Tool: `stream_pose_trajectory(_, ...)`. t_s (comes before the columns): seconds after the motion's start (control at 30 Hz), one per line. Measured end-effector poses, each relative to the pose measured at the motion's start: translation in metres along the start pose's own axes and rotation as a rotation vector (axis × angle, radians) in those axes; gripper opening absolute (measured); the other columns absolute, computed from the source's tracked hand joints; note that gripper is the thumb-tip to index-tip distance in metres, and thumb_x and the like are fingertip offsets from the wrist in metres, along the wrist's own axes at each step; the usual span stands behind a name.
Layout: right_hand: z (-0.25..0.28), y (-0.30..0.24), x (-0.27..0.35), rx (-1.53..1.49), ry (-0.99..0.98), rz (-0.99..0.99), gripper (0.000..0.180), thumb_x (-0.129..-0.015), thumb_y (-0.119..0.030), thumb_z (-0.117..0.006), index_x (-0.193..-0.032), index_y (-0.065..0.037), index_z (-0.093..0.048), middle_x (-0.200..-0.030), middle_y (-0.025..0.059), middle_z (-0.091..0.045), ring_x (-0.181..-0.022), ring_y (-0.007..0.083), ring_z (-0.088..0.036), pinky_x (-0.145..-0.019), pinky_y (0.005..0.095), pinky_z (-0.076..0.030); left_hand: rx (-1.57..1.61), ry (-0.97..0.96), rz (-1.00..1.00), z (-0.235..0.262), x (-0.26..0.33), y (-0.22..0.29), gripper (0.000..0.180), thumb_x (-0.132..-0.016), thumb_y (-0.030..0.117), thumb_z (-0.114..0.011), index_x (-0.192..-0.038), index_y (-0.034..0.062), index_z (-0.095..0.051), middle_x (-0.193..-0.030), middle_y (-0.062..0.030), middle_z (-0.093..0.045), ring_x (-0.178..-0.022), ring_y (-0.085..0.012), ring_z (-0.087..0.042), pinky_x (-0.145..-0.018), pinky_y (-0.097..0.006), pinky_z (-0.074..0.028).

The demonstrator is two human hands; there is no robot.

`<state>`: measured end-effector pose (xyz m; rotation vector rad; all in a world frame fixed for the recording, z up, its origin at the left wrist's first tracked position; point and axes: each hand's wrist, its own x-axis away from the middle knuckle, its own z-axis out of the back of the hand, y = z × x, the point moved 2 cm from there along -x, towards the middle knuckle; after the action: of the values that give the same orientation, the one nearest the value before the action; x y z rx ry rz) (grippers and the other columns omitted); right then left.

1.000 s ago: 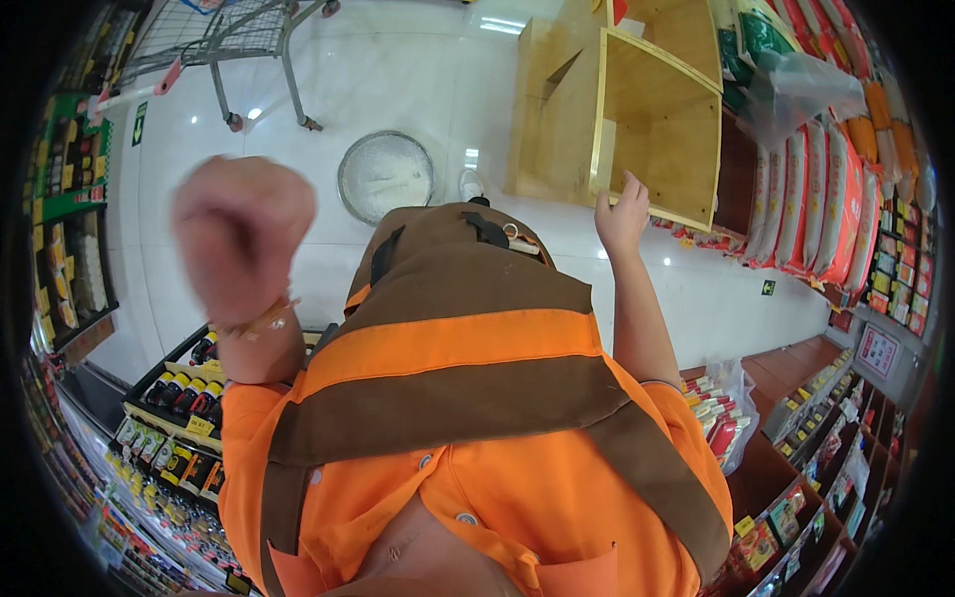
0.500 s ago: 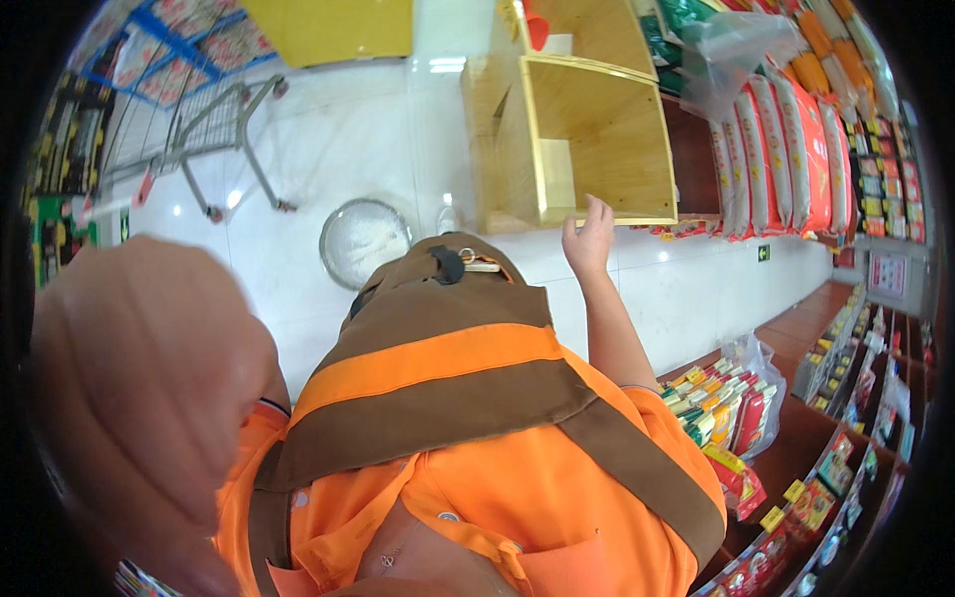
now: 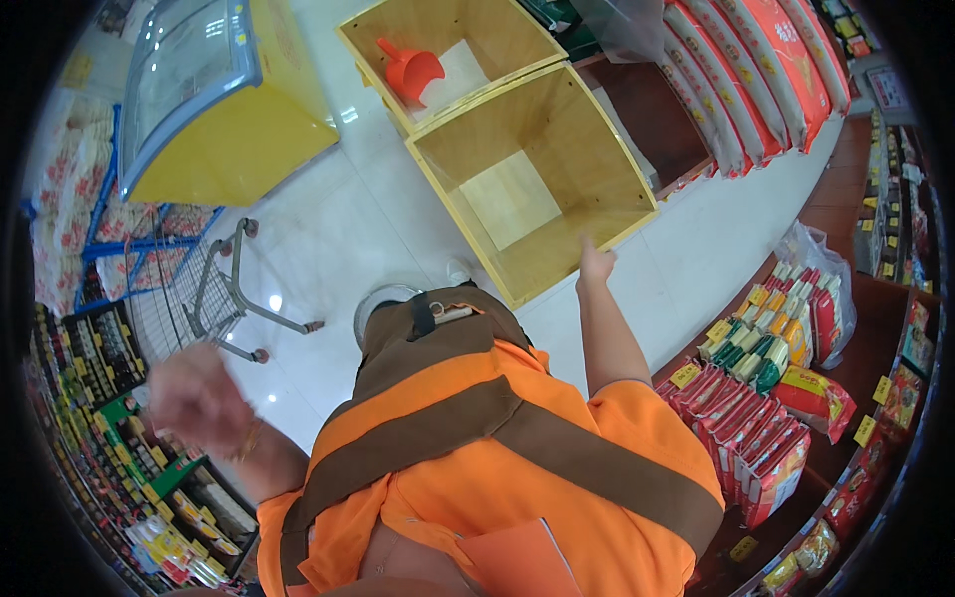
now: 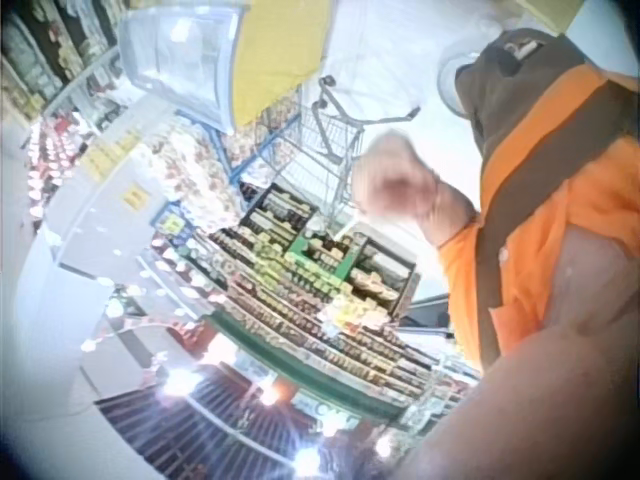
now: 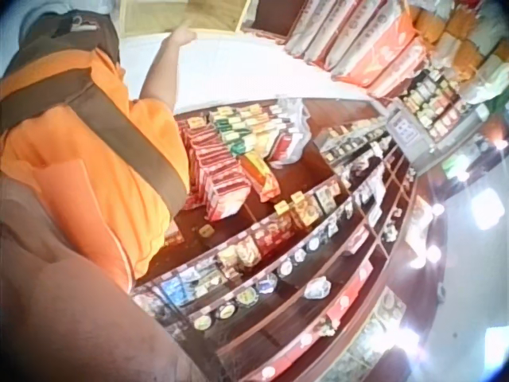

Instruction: The person assembles a wooden shelf by inserting flat panels into a frame and adjusting them. Then the person picks up a large bag of rice, ties it closed, and places it into the assembled shelf.

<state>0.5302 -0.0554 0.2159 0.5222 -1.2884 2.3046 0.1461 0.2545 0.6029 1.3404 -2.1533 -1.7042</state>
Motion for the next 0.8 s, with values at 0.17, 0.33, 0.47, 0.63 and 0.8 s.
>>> stream_pose_trajectory(0.17, -0.017, 0.030, 0.007, -0.220, 0.036, 0.061, 0.047, -0.076, 0.002, -0.065, -0.121, 0.004, -0.051, -0.106, 0.0140, -0.064, -0.095, 0.0273, -0.063, -0.081, 0.0364, -0.051, -0.389, 0.261, 0.898, 0.061, -0.006, -0.176, 0.041, -0.103, 0.036, -0.046, -0.100, 0.0007, -0.065, -0.070, -0.0035, -0.061, -0.060, -0.0110, -0.058, -0.058, -0.025, -0.047)
stream_pose_trajectory(0.33, -0.007, 0.034, 0.023, -0.193, -0.005, -0.021, 0.042, -0.074, 0.008, -0.062, -0.115, 0.004, -0.055, -0.104, 0.0143, -0.066, -0.095, 0.0267, -0.064, -0.081, 0.0358, -0.052, -0.506, -0.043, 1.373, 0.084, -0.018, -0.336, 0.076, -0.091, 0.060, -0.058, -0.132, -0.0029, -0.051, -0.119, -0.0202, -0.064, -0.097, -0.0229, -0.069, -0.079, -0.030, -0.055)
stream_pose_trajectory(0.47, 0.006, 0.053, 0.048, -0.213, 0.003, -0.018, 0.045, -0.072, 0.011, -0.062, -0.116, 0.005, -0.055, -0.107, 0.0152, -0.066, -0.093, 0.0263, -0.065, -0.082, 0.0357, -0.052, -0.572, -0.012, 1.422, 0.094, -0.053, -0.424, 0.083, -0.085, 0.058, -0.067, -0.138, -0.0016, -0.046, -0.116, -0.0202, -0.065, -0.097, -0.0270, -0.069, -0.080, -0.035, -0.057)
stream_pose_trajectory(0.63, 0.042, 0.092, 0.067, -0.230, 0.091, -0.085, 0.042, -0.074, 0.014, -0.062, -0.115, 0.003, -0.056, -0.105, 0.0140, -0.066, -0.090, 0.0259, -0.066, -0.073, 0.0356, -0.054, -0.326, -0.257, 1.472, 0.091, -0.039, -0.473, 0.049, -0.086, 0.014, -0.064, -0.130, -0.0041, -0.053, -0.104, -0.0188, -0.068, -0.086, -0.0290, -0.071, -0.068, -0.041, -0.061)
stream_pose_trajectory(0.8, 0.075, 0.124, 0.080, -0.206, 0.125, -0.152, 0.041, -0.075, 0.015, -0.062, -0.114, 0.002, -0.056, -0.105, 0.0142, -0.066, -0.092, 0.0267, -0.066, -0.077, 0.0373, -0.055, -0.589, -0.347, 1.377, 0.084, 0.036, -0.460, 0.051, -0.079, 0.011, -0.059, -0.128, -0.0058, -0.056, -0.096, -0.0251, -0.070, -0.086, -0.0309, -0.073, -0.068, -0.039, -0.060)
